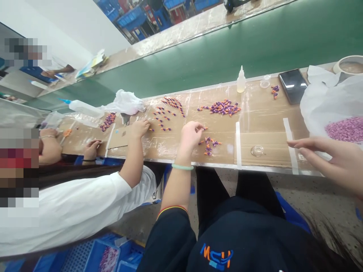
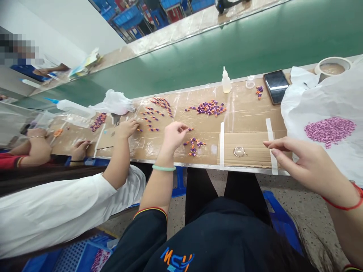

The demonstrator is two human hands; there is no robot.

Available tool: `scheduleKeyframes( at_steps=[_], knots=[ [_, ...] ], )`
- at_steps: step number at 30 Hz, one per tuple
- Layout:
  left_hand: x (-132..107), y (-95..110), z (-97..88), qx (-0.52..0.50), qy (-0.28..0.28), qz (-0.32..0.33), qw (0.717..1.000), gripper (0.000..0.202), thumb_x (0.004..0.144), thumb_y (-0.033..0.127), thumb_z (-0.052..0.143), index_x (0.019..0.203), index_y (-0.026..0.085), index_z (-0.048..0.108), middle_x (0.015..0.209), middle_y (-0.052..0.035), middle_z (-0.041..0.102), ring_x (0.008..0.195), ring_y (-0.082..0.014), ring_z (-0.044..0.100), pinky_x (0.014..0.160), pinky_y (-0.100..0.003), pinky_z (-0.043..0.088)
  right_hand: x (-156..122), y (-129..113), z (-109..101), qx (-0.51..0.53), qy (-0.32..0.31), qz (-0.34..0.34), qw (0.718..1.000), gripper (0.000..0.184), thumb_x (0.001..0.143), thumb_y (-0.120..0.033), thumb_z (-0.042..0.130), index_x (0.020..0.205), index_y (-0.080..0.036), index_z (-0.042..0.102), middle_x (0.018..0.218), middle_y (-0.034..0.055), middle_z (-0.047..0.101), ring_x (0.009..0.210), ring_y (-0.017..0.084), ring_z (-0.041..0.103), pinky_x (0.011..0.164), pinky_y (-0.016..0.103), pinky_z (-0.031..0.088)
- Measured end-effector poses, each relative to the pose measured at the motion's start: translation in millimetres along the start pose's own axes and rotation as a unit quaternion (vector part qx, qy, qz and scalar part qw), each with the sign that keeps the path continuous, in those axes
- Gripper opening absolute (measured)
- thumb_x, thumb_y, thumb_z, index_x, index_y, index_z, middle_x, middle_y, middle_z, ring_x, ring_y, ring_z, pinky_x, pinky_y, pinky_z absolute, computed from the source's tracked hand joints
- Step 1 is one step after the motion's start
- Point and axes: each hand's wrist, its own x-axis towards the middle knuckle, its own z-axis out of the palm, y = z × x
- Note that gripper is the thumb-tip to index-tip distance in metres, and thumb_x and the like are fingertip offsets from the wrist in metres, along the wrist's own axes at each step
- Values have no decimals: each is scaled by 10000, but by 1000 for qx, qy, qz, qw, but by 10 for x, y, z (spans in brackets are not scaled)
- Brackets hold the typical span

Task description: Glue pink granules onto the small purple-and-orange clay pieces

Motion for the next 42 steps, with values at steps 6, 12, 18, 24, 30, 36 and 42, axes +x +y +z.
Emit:
scheduleKeyframes(
  at_steps=[6,12,18,24,30,36,42],
  knots=[
    [369,-21,45,-14,-54,-33,998,162,640,66,691,551,201,684,829,-112,750,1079,-338,660,1048,-433,444,-36,24,15,15,11,21,1000,283,936,-427,524,963,-262,751,942,-8,788,667,159,716,488,267,473],
    [439,-21,-40,-164,-117,-103,974,86,664,249,738,652,167,720,706,-74,731,836,-245,703,772,-327,536,-75,48,32,21,19,45,999,269,921,-429,537,946,-272,753,943,-14,790,686,166,725,501,274,473],
    [382,-46,-96,-327,-139,-156,922,285,658,389,759,760,131,688,784,-79,716,655,-107,643,599,-205,479,-70,85,51,18,27,35,999,256,914,-432,540,949,-289,749,926,-28,789,681,166,726,516,282,474],
    [375,-68,-53,-350,-145,-170,910,250,645,326,787,649,134,627,575,28,526,478,-32,402,457,-173,297,-53,86,70,22,19,37,999,270,908,-429,529,949,-288,756,912,-25,788,669,166,727,513,285,483],
    [320,-109,25,-257,-165,-190,933,244,631,281,841,609,134,647,571,-19,621,530,-87,551,532,-206,440,-86,102,44,21,29,51,998,263,910,-440,538,929,-289,752,918,-26,789,671,172,727,502,288,484],
    [321,-110,8,-128,-195,-167,958,267,641,255,839,543,149,614,505,-22,614,496,-137,572,533,-255,464,-104,136,72,26,26,60,998,264,894,-453,552,942,-291,756,943,-16,791,724,201,743,538,310,524],
    [633,-71,-78,1,-68,-79,995,81,754,152,672,793,147,743,815,-71,735,778,-213,672,787,-313,525,-106,157,11,34,44,95,994,239,861,-458,574,916,-310,753,919,-8,790,777,234,743,648,352,567]
  ],
)
